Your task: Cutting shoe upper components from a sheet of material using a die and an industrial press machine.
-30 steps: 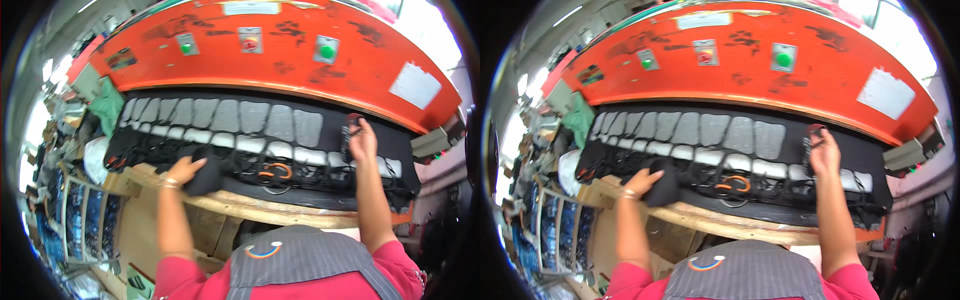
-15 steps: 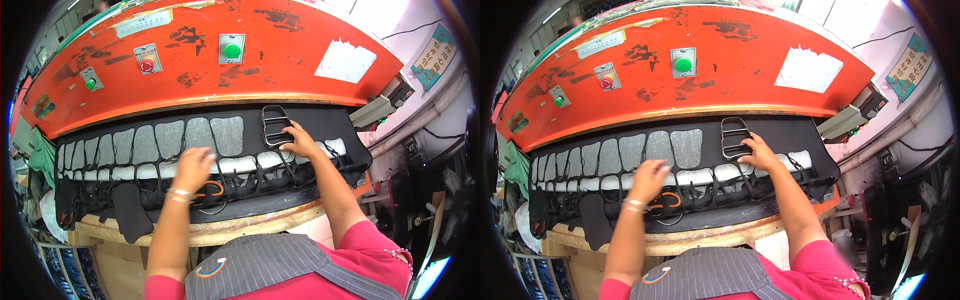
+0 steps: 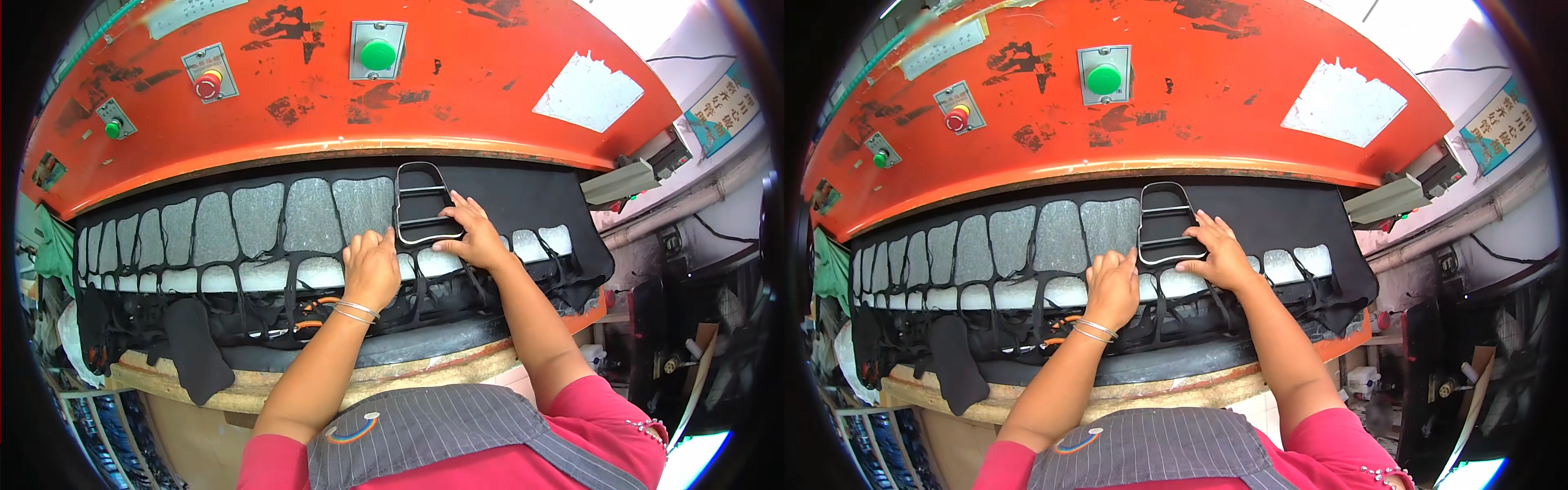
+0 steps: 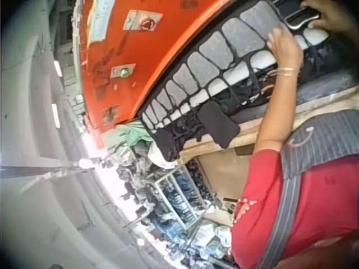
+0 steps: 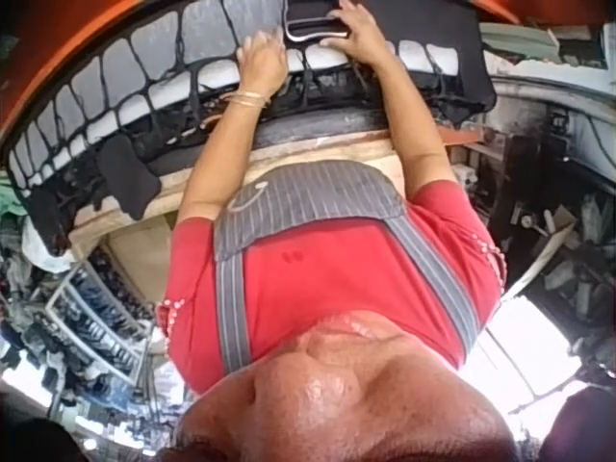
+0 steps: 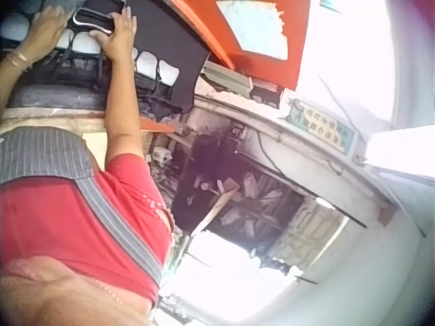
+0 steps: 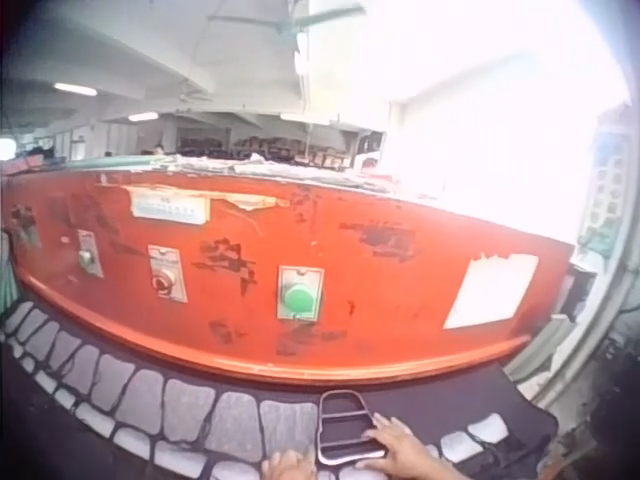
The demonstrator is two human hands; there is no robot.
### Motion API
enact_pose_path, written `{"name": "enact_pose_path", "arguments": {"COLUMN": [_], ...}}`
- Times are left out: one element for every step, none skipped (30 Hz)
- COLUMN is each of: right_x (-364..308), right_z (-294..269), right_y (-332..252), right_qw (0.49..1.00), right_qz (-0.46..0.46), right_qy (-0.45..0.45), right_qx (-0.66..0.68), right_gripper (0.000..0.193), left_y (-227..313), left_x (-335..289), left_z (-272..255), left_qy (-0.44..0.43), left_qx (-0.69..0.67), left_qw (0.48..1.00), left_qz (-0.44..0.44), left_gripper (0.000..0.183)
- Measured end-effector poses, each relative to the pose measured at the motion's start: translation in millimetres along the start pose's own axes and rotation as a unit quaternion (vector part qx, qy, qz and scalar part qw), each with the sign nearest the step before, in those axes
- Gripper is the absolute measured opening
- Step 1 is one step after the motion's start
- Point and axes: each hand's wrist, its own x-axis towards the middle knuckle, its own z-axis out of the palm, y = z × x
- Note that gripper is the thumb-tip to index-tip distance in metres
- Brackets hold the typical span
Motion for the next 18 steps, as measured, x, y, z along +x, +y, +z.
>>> {"name": "enact_pose_path", "arguments": {"right_x": [0,1,1,1,0,0,1,1,2,3,5,5,6,7,9,11,11,13], "right_z": [0,1,3,4,4,4,5,5,4,3,3,2,2,0,-1,0,0,-2], "right_y": [-1,-1,-2,-1,1,2,4,4,3,2,1,0,-1,-1,-1,-1,0,-3], "right_qw": [1.000,1.000,0.999,0.999,0.998,0.998,0.997,0.997,0.997,0.997,0.998,0.998,0.998,0.997,0.998,0.998,0.999,0.999], "right_qz": [-0.003,-0.006,-0.015,-0.015,-0.027,-0.038,-0.047,-0.045,-0.044,-0.042,-0.039,-0.038,-0.036,-0.034,-0.031,-0.030,-0.017,-0.007], "right_qy": [0.011,0.022,0.039,0.035,0.043,0.051,0.059,0.057,0.052,0.048,0.046,0.044,0.045,0.047,0.038,0.041,0.021,0.000], "right_qx": [-0.005,-0.009,-0.018,-0.019,-0.021,-0.024,-0.029,-0.030,-0.031,-0.032,-0.034,-0.037,-0.040,-0.044,-0.043,-0.043,-0.040,-0.036], "right_gripper": [0.063,0.063,0.063,0.063,0.062,0.062,0.060,0.060,0.060,0.060,0.059,0.059,0.058,0.058,0.058,0.058,0.060,0.062], "left_y": [-1,-1,-1,-2,-2,-2,-1,-1,-1,-1,-2,-1,-1,0,-1,-1,-2,-3], "left_x": [0,0,0,0,1,1,2,3,4,4,5,5,6,8,9,11,13,15], "left_z": [0,-1,-1,-1,-1,-2,-3,-3,-4,-5,-5,-6,-6,-6,-8,-11,-14,-17], "left_qy": [0.000,0.001,0.000,-0.004,-0.008,-0.009,-0.013,-0.016,-0.016,-0.017,-0.018,-0.018,-0.018,-0.018,-0.025,-0.025,-0.058,-0.088], "left_qx": [-0.003,-0.005,-0.007,-0.011,-0.014,-0.017,-0.019,-0.022,-0.024,-0.021,-0.017,-0.020,-0.018,-0.015,-0.018,-0.017,-0.039,-0.058], "left_qw": [1.000,1.000,1.000,1.000,1.000,1.000,1.000,1.000,1.000,1.000,1.000,1.000,1.000,1.000,1.000,1.000,0.997,0.994], "left_qz": [0.002,0.004,0.002,0.003,0.005,0.004,0.003,0.003,0.001,0.002,0.003,0.003,0.005,0.006,0.001,0.004,-0.014,-0.034], "left_gripper": [0.035,0.035,0.035,0.036,0.036,0.036,0.036,0.037,0.037,0.037,0.038,0.038,0.038,0.039,0.040,0.040,0.041,0.042]}}
